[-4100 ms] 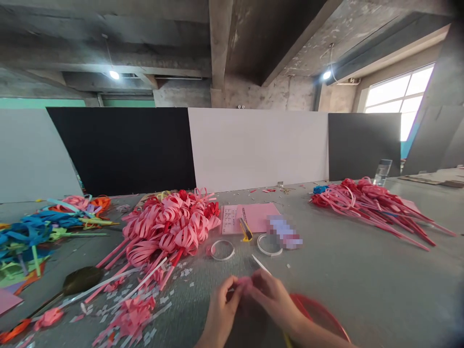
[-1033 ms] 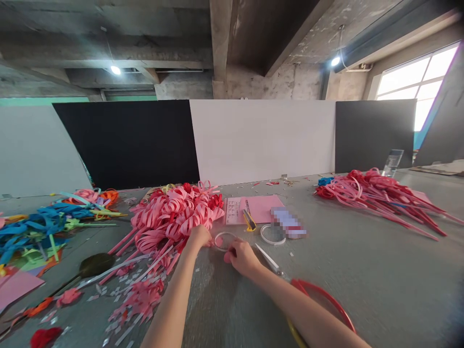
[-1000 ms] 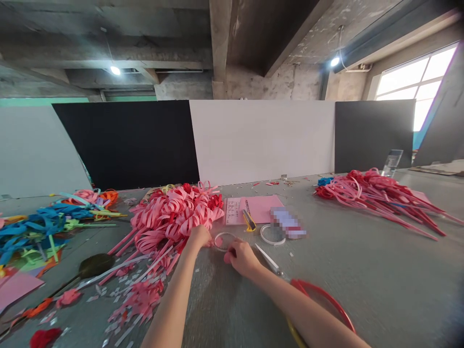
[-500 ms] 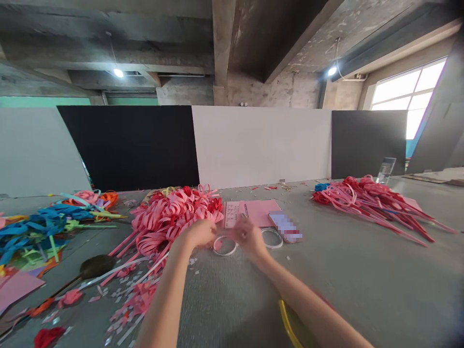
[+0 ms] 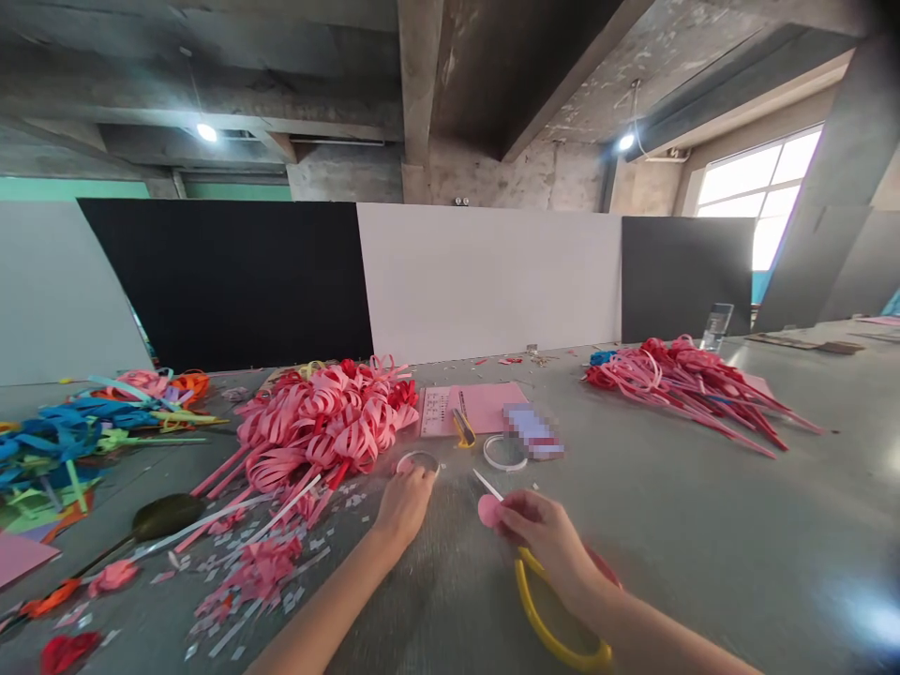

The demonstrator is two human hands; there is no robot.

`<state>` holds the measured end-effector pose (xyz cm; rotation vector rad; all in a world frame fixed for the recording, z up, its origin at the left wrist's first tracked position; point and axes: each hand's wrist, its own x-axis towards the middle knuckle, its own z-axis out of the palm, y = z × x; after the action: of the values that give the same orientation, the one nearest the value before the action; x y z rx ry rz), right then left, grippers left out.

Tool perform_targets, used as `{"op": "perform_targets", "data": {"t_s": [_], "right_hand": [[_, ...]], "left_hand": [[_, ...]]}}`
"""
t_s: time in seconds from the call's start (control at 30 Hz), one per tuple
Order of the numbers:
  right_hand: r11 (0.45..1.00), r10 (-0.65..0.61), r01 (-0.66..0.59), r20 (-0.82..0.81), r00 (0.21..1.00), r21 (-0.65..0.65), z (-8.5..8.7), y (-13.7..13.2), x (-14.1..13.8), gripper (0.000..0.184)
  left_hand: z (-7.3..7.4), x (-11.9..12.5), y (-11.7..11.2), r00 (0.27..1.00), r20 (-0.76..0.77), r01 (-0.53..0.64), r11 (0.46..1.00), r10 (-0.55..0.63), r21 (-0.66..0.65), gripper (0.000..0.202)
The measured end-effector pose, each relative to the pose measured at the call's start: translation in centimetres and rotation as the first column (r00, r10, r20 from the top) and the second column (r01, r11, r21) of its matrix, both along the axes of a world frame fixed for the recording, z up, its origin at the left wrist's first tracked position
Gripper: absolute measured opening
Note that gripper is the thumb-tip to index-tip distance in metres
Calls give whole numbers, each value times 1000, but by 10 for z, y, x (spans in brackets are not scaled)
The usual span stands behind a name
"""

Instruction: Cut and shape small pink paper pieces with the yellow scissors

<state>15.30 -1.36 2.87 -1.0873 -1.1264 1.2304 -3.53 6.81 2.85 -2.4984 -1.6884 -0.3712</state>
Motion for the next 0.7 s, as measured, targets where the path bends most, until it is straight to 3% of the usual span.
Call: {"op": "perform_targets", "data": {"t_s": [0.17,0.23,0.33,0.4,0.53,0.7], "right_hand": [[983,-56,39,89,994,178,-10,12,-8,25],[969,-93,56,145,985,242,-16,19,-13,23],[960,-83,30,180,980,279,-23,25,-19,22],[961,-42,-17,203,978,278,-25,26,-21,21],[958,-13,-60,252,968,280,-21,21,-21,19],[952,-13,-72,274,962,298,-17,20,-20,16]], "left_hand": [[8,10,-23,983,180,32,998,-42,58,26],[7,21,-41,794,595,164,986,-126,-10,21],[-1,35,-60,504,860,299,950,-82,-84,22],[-9,38,-63,415,909,309,944,-26,-114,21],[-19,34,-54,325,945,352,923,40,-159,23],[-20,31,-49,302,952,396,903,42,-166,21]]}}
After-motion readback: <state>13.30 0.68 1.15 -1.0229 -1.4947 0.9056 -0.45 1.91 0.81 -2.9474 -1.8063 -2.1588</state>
